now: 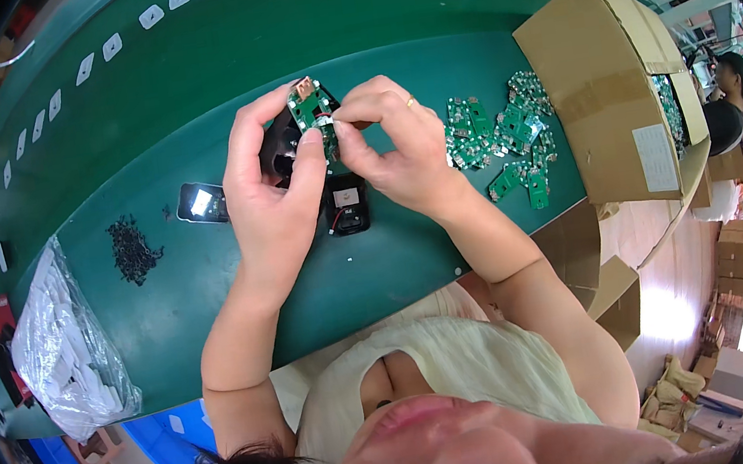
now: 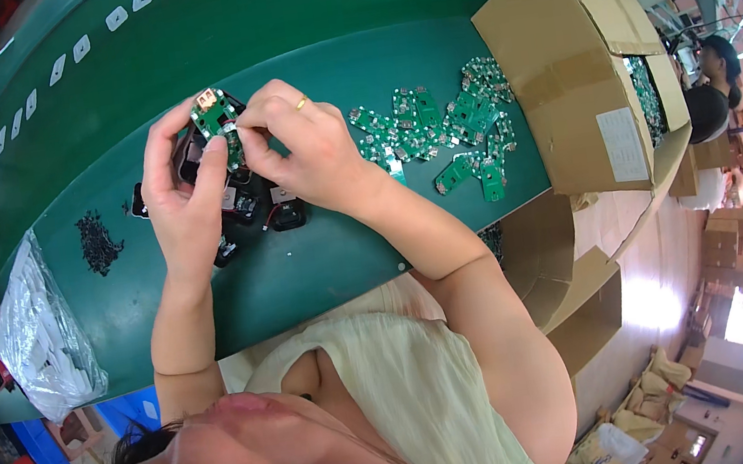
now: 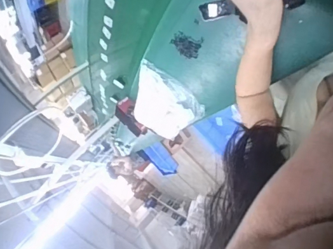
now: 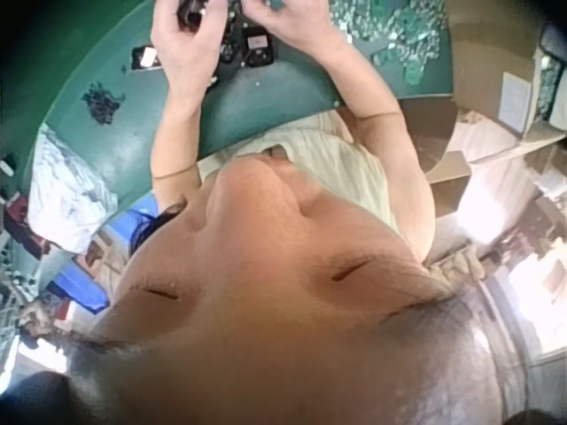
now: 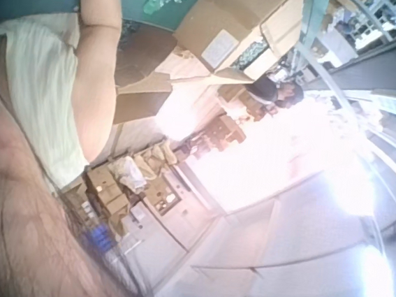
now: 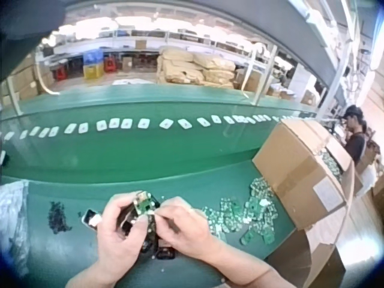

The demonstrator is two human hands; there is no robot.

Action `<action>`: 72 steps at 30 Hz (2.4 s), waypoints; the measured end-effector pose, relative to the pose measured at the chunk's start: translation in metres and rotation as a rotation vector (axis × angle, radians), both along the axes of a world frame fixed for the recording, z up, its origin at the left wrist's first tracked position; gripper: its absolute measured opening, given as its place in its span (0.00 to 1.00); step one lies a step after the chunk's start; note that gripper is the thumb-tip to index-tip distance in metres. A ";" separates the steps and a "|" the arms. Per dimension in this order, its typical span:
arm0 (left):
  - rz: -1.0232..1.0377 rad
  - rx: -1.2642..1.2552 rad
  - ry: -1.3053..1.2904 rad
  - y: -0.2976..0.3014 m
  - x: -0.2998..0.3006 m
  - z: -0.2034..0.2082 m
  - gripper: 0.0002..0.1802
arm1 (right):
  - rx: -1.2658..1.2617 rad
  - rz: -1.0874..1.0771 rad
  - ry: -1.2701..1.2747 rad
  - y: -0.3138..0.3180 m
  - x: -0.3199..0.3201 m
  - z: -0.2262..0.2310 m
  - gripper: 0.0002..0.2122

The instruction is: The person assembles electronic circuit boards into plastic housing cases by hand.

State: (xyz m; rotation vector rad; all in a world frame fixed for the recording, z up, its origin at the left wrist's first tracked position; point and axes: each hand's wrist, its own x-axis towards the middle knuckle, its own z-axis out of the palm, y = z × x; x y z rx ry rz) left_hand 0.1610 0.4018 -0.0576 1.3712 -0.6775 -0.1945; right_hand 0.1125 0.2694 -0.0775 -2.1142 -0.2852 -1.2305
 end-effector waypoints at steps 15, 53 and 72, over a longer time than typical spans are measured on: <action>0.191 0.056 -0.491 -0.014 -0.001 -0.015 0.19 | -0.282 -0.202 0.043 -0.005 -0.013 -0.006 0.10; -0.149 0.059 -0.216 -0.016 0.006 -0.027 0.22 | 0.096 -0.099 0.391 -0.007 -0.020 0.000 0.24; -0.252 -0.047 0.762 -0.006 0.020 -0.023 0.15 | 0.734 0.321 0.594 0.004 -0.022 0.001 0.12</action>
